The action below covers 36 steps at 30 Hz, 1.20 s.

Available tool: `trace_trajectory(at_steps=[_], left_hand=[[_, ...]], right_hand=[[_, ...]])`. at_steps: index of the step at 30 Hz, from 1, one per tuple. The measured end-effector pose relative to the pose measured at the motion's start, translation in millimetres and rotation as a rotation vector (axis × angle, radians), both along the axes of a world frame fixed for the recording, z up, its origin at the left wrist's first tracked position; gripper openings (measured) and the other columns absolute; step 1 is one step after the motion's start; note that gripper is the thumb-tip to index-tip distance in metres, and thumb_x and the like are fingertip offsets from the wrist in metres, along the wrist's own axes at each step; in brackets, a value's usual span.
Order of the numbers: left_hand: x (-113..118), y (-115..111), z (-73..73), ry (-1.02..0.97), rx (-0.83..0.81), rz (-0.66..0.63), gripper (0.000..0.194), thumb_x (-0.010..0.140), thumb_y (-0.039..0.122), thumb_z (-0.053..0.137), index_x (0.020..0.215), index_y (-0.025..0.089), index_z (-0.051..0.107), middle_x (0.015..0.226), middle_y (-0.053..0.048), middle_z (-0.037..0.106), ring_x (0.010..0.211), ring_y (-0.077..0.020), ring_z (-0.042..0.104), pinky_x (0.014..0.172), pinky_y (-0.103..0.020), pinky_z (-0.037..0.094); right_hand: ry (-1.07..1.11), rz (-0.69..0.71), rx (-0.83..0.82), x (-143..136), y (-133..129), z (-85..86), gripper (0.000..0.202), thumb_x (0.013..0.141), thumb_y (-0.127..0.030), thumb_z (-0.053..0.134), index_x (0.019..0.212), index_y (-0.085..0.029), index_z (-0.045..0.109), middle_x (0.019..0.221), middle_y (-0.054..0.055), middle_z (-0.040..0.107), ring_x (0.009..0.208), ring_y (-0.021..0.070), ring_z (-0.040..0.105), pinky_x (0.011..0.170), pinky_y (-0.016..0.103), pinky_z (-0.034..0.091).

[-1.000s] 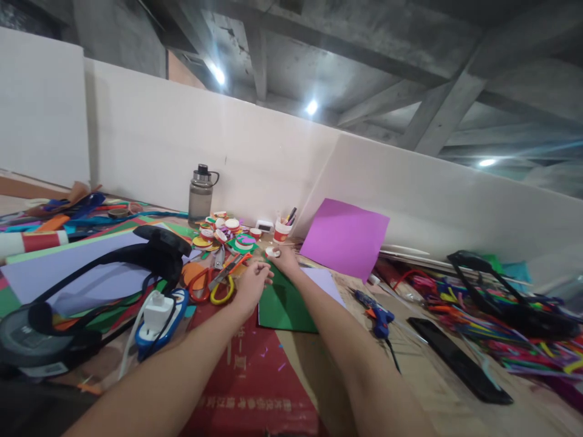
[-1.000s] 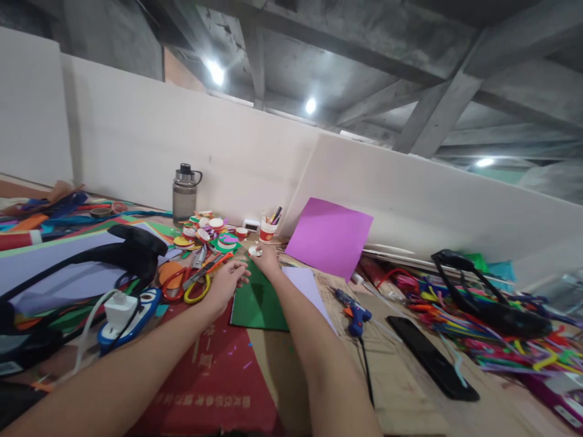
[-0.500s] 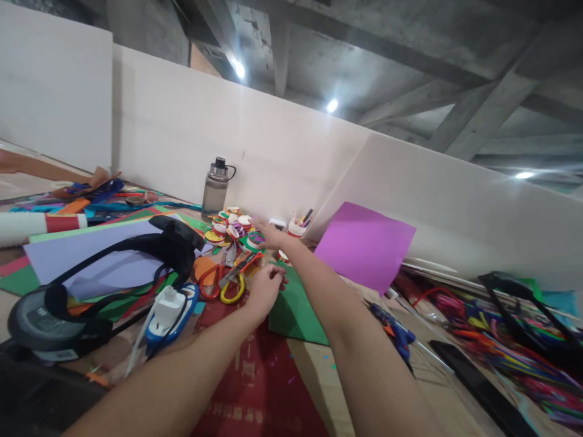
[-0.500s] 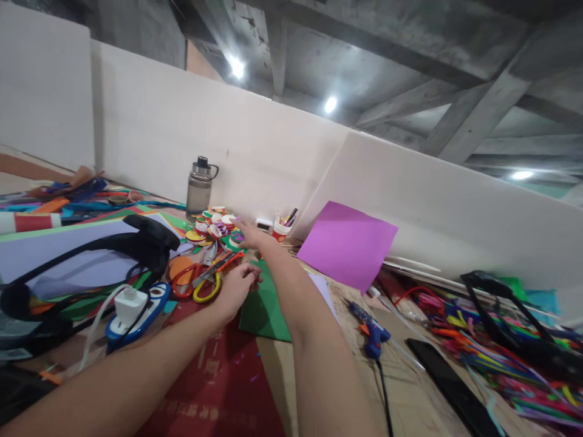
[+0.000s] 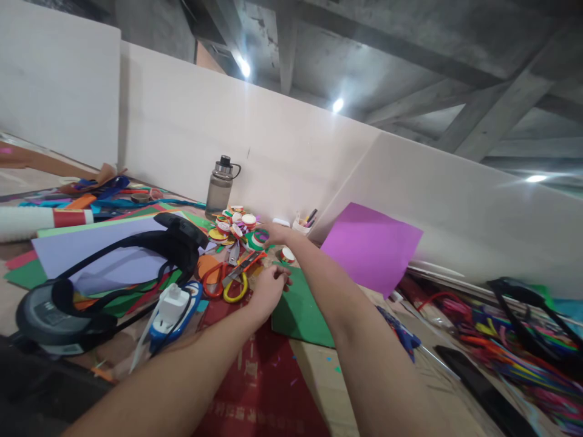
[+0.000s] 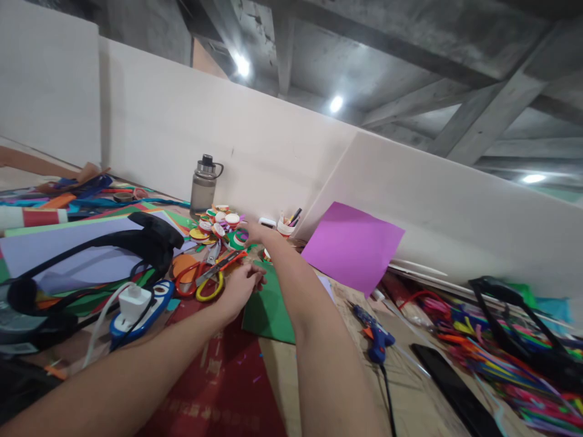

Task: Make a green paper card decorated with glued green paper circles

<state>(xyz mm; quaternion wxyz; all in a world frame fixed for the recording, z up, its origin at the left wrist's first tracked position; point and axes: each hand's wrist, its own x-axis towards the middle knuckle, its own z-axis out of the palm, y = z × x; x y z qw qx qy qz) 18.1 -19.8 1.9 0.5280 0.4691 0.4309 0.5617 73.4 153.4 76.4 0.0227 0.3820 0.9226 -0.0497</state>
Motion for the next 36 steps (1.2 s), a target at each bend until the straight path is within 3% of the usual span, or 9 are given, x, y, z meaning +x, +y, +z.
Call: trace_trajectory(at_steps=[14,26,31,36], left_hand=[[0.0,-1.6,1.8,-0.025,-0.017,-0.012,0.009,0.076,0.01,0.054,0.072,0.015,0.06,0.061,-0.001,0.064,0.05,-0.0114,0.055,0.051,-0.023,0.037],[-1.2,-2.9,5.1,-0.065,-0.058,-0.006,0.011,0.078,0.008,0.053,0.071,0.015,0.059,0.06,-0.001,0.063,0.049,-0.0105,0.053,0.05,-0.022,0.036],[-5.0,0.3,6.3,-0.302,-0.18,0.065,0.019,0.09,0.029,0.049,0.08,0.015,0.058,0.06,0.0,0.063,0.049,-0.0107,0.055,0.049,-0.021,0.039],[-8.4,4.8,12.4,-0.584,-0.276,0.099,0.035,0.095,0.042,0.042,0.083,0.013,0.058,0.06,-0.004,0.064,0.047,-0.0112,0.057,0.049,-0.022,0.046]], right_hand=[[0.097,0.003,0.025,-1.5,2.2,-0.8,0.076,0.059,-0.019,0.084,0.129,-0.023,0.057,0.135,0.008,0.055,0.121,0.029,0.053,0.102,0.04,0.042],[0.108,-0.037,0.067,0.7,3.6,1.5,0.073,0.062,-0.019,0.08,0.131,-0.018,0.056,0.137,0.011,0.054,0.122,0.027,0.054,0.103,0.036,0.042],[0.15,-0.045,0.054,10.3,-7.0,11.9,0.074,0.062,-0.021,0.081,0.131,-0.018,0.055,0.134,0.01,0.057,0.12,0.0254,0.056,0.102,0.036,0.042],[0.155,0.025,0.005,33.5,-41.3,29.0,0.072,0.063,-0.027,0.081,0.131,-0.018,0.057,0.132,0.011,0.058,0.118,0.0256,0.056,0.1,0.035,0.042]])
